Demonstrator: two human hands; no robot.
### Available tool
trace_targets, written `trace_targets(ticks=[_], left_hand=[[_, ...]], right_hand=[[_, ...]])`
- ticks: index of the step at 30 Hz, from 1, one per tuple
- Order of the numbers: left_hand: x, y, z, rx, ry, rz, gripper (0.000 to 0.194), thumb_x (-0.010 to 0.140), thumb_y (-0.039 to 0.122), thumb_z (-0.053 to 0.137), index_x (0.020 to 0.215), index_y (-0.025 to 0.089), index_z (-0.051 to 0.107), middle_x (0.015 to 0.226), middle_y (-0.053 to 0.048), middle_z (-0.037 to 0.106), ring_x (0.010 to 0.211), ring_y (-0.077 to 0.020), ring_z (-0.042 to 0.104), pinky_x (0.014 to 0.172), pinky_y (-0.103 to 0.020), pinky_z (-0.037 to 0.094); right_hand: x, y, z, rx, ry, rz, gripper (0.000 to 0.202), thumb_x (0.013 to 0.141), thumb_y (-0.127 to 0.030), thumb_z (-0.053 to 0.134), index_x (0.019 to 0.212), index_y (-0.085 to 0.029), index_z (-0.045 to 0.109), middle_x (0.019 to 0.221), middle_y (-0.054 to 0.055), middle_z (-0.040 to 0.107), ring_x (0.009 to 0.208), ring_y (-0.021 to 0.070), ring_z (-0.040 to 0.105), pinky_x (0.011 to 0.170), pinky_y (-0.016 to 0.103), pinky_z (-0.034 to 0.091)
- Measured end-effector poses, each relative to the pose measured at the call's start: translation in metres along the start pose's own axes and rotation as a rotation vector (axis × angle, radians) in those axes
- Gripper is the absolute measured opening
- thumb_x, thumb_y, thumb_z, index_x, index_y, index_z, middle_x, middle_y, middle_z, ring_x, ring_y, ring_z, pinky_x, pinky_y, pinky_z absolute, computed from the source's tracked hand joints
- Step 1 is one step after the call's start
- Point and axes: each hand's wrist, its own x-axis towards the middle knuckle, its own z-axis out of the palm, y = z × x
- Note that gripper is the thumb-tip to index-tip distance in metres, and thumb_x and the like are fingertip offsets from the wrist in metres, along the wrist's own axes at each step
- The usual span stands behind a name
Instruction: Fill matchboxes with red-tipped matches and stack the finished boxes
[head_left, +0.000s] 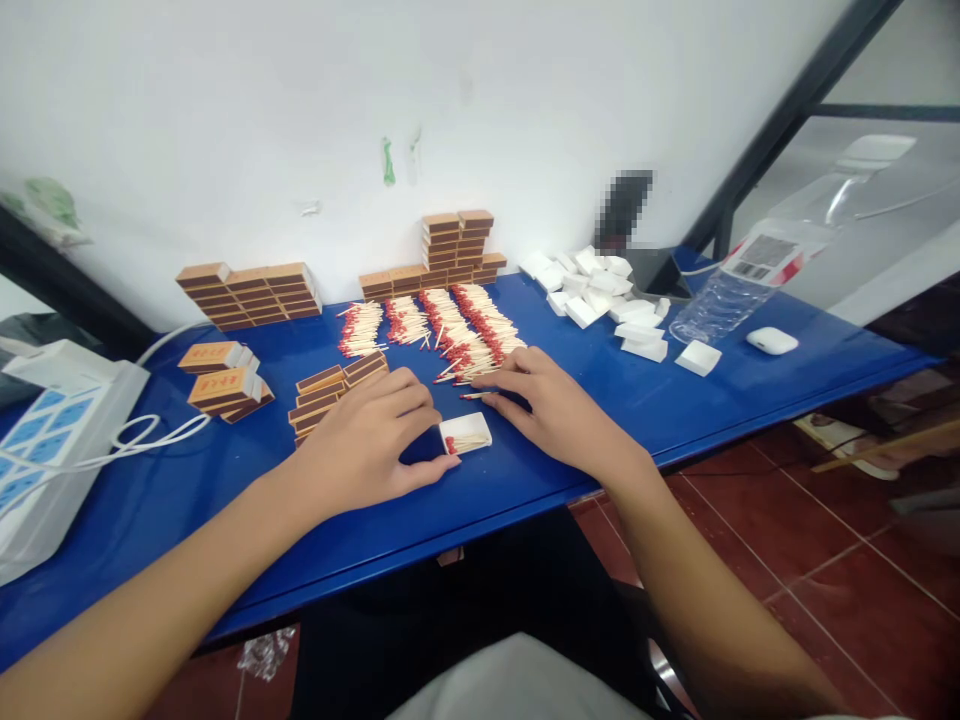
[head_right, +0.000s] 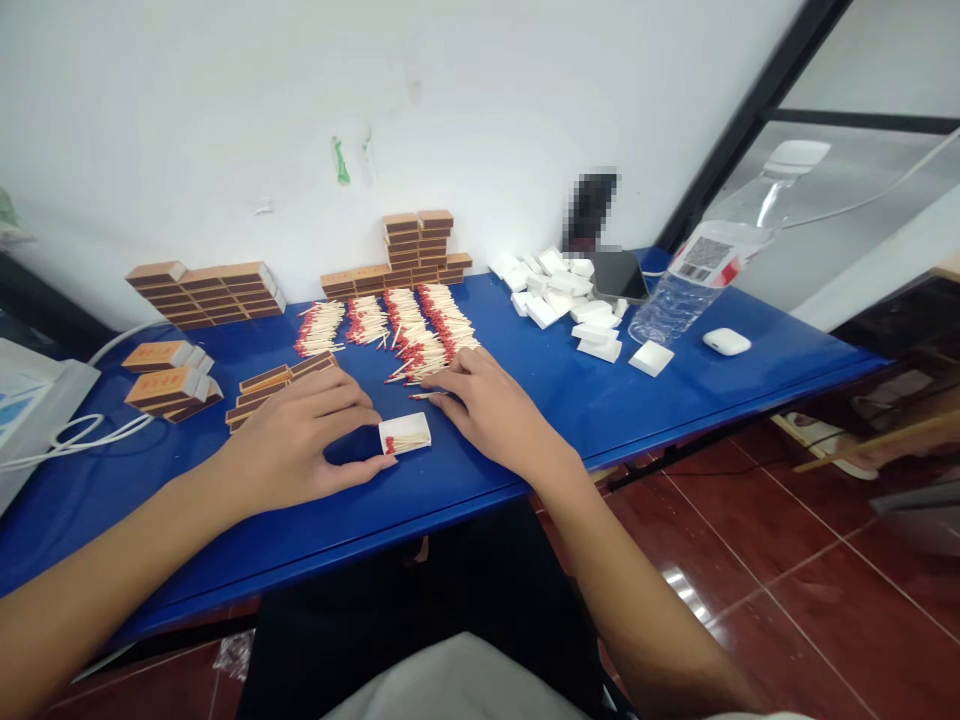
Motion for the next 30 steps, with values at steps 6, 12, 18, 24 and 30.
trace_targets(ticks=[6,12,18,24,30], left_hand=[[-0.0002,0.0000,0.0008,-0.003,-0.016,-0.020,0.027,0.101,0.043,0.072,0.099,0.016,0.077,0.095,-0.010,0.074,0.093,-0.0249,0.065,0.083,-0.041,0.057],[0.0004,-0.0004,0.0008,-0.006,-0.006,0.000,0.028,0.102,0.042,0.070,0.098,0.014,0.076,0.094,-0.010,0.073,0.091,-0.0250,0.065,0.081,-0.041,0.057],[0.0003,-0.0002,0.0010,-0.010,-0.001,-0.005,0.028,0.101,0.041,0.071,0.098,0.015,0.077,0.094,-0.011,0.074,0.092,-0.0259,0.065,0.081,-0.041,0.057],[0.0004,-0.0006,0.0010,-0.011,-0.001,-0.005,0.028,0.101,0.040,0.072,0.097,0.013,0.077,0.094,-0.011,0.073,0.091,-0.0257,0.065,0.080,-0.041,0.057],[0.0008,-0.0006,0.0001,-0.014,-0.001,0.000,0.028,0.101,0.040,0.073,0.097,0.013,0.077,0.093,-0.011,0.073,0.091,-0.0256,0.065,0.080,-0.041,0.057]], right_hand=[[0.0001,0.0002,0.0019,-0.014,0.006,-0.003,0.032,0.109,-0.027,0.058,0.135,-0.026,0.077,0.109,0.012,0.066,0.111,0.0297,0.062,0.101,0.048,0.054],[0.0002,-0.0015,0.0019,-0.013,-0.001,0.014,0.033,0.109,-0.025,0.057,0.135,-0.026,0.077,0.111,0.012,0.066,0.112,0.0299,0.062,0.101,0.048,0.054],[0.0011,-0.0028,-0.0013,-0.035,0.006,0.014,0.018,0.107,-0.024,0.061,0.117,-0.020,0.076,0.106,0.010,0.064,0.107,0.0288,0.061,0.098,0.046,0.053],[0.0019,-0.0029,-0.0039,-0.004,-0.015,0.025,0.008,0.106,-0.019,0.063,0.102,-0.019,0.070,0.102,0.008,0.063,0.106,0.0272,0.060,0.095,0.042,0.050],[0.0036,-0.0033,-0.0027,0.035,-0.045,0.063,0.010,0.105,-0.018,0.065,0.096,-0.020,0.066,0.102,0.008,0.064,0.106,0.0265,0.060,0.094,0.040,0.049]])
